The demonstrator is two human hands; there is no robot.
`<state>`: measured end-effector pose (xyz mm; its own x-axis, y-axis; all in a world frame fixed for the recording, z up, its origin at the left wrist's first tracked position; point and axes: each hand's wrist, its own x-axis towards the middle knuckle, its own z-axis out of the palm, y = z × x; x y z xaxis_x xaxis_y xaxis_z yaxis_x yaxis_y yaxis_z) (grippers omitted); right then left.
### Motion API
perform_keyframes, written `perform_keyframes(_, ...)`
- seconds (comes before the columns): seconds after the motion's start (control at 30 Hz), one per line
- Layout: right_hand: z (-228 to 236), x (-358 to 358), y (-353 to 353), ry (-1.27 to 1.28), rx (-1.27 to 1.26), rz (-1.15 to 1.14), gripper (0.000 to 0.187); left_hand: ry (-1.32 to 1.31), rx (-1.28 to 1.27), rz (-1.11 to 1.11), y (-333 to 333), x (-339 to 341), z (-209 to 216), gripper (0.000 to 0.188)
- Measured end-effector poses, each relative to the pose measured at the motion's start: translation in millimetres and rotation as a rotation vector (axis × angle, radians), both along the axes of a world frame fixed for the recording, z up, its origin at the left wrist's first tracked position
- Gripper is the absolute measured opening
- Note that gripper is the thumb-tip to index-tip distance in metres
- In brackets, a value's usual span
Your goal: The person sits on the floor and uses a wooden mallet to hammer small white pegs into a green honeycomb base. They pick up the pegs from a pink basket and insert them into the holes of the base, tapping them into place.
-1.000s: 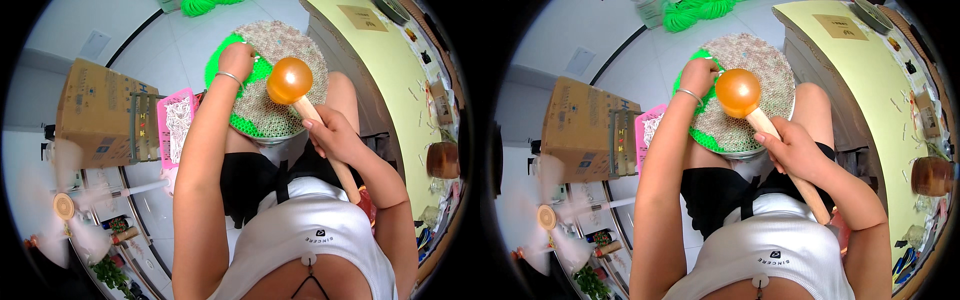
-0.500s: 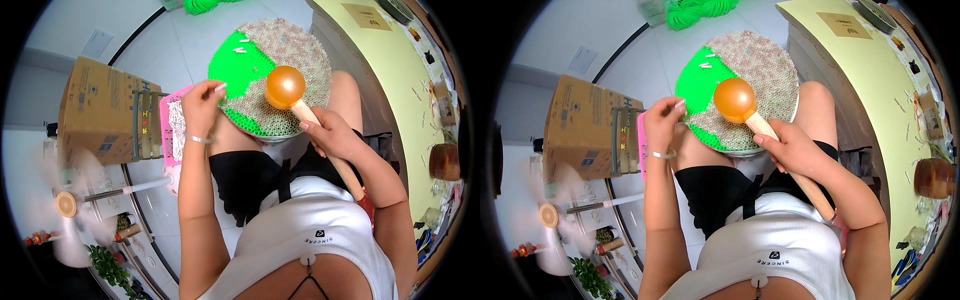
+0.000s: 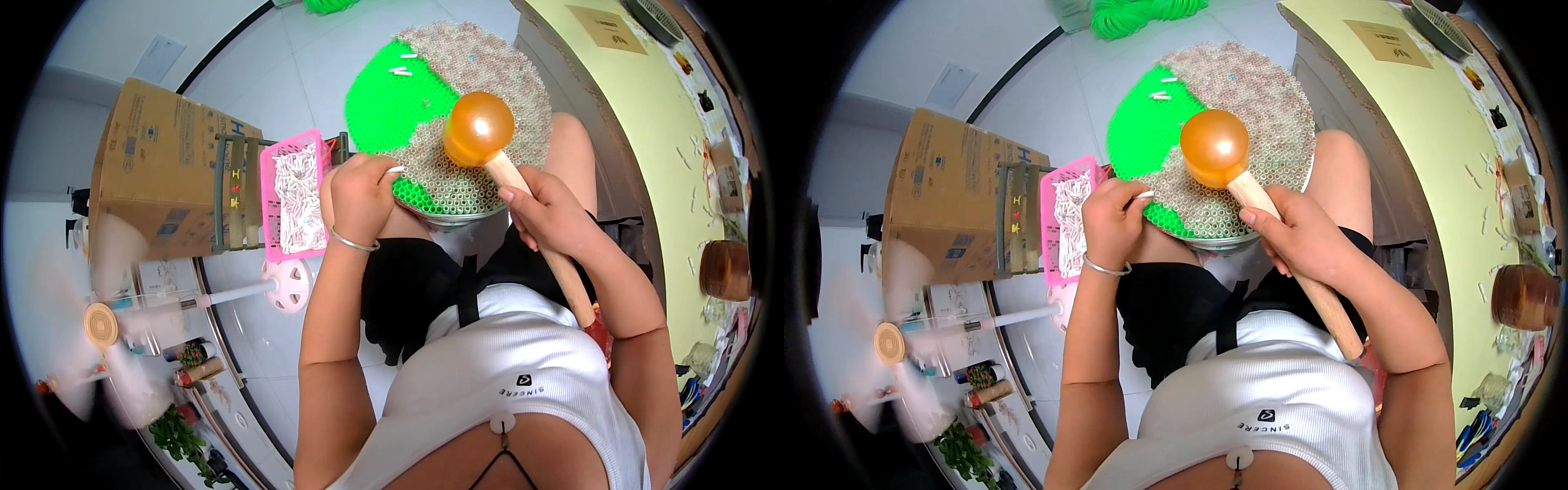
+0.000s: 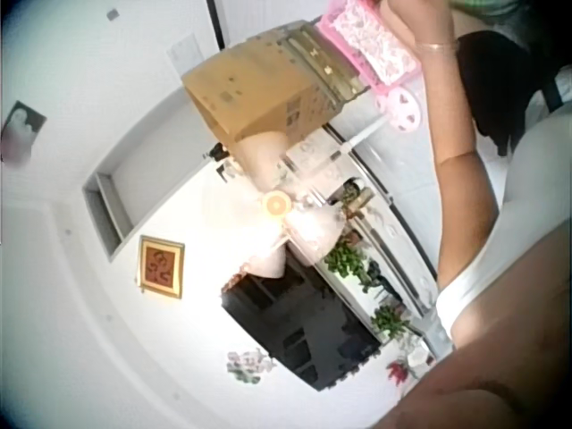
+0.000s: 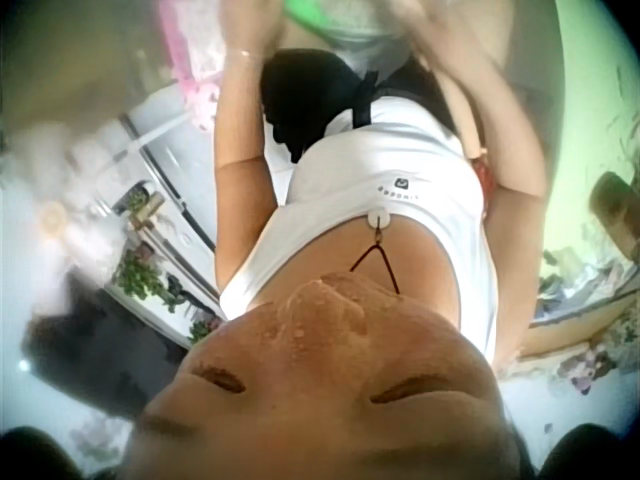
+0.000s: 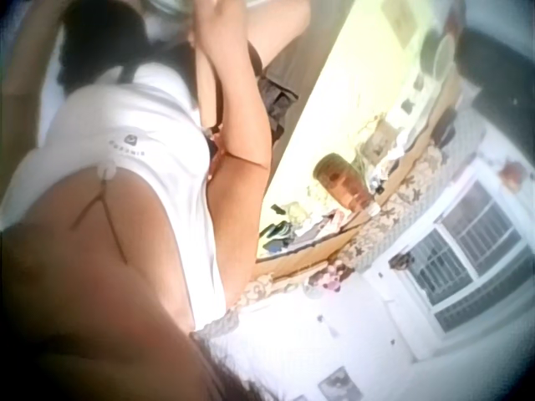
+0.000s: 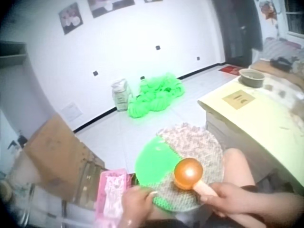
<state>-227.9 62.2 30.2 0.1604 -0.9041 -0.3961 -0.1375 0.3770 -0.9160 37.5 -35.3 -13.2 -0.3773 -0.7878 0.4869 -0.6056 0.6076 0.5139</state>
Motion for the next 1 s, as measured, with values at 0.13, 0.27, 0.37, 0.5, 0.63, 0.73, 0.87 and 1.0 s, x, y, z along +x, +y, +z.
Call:
perform_keyframes(0.13, 14.5, 12.0, 2.4, -0.006, -0.020, 0.031, 0.032, 0.185, 0.110, 0.068, 0.9, 9.5, -6.0, 0.013)
perform_keyframes(0.27, 51.7, 34.7, -7.7, -0.021, -0.174, 0.152, 0.033, 0.352, 0.199, 0.287, 1.5, 43.3, -13.7, 0.021)
perform_keyframes(0.37, 23.8, 54.4, -28.6, 0.376, -0.363, 0.312, 0.036, 0.468, 0.423, 0.262, 4.3, 49.2, -1.8, 0.021)
perform_keyframes(0.5, 33.8, 64.4, -41.2, 0.319, -0.267, 0.338, 0.041, 0.499, 0.426, 0.278, 6.9, 51.0, -3.9, 0.008)
perform_keyframes(0.63, 32.0, 55.5, -33.6, 0.079, -0.198, 0.155, 0.037, 0.273, 0.217, 0.204, 6.8, 27.9, 4.5, 0.005)
perform_keyframes(0.73, 33.5, 49.4, -30.6, -0.011, -0.125, 0.091, 0.033, 0.033, 0.135, 0.145, -1.3, 24.6, 6.0, 0.011)
perform_keyframes(0.87, 24.0, 39.2, -26.9, 0.041, -0.115, 0.117, 0.033, -0.096, 0.041, 0.040, -11.1, 20.2, 5.6, 0.011)
perform_keyframes(1.0, 23.6, 40.4, -25.5, 0.052, -0.101, 0.134, 0.033, -0.321, -0.025, 0.007, -19.3, 11.0, 8.9, 0.012)
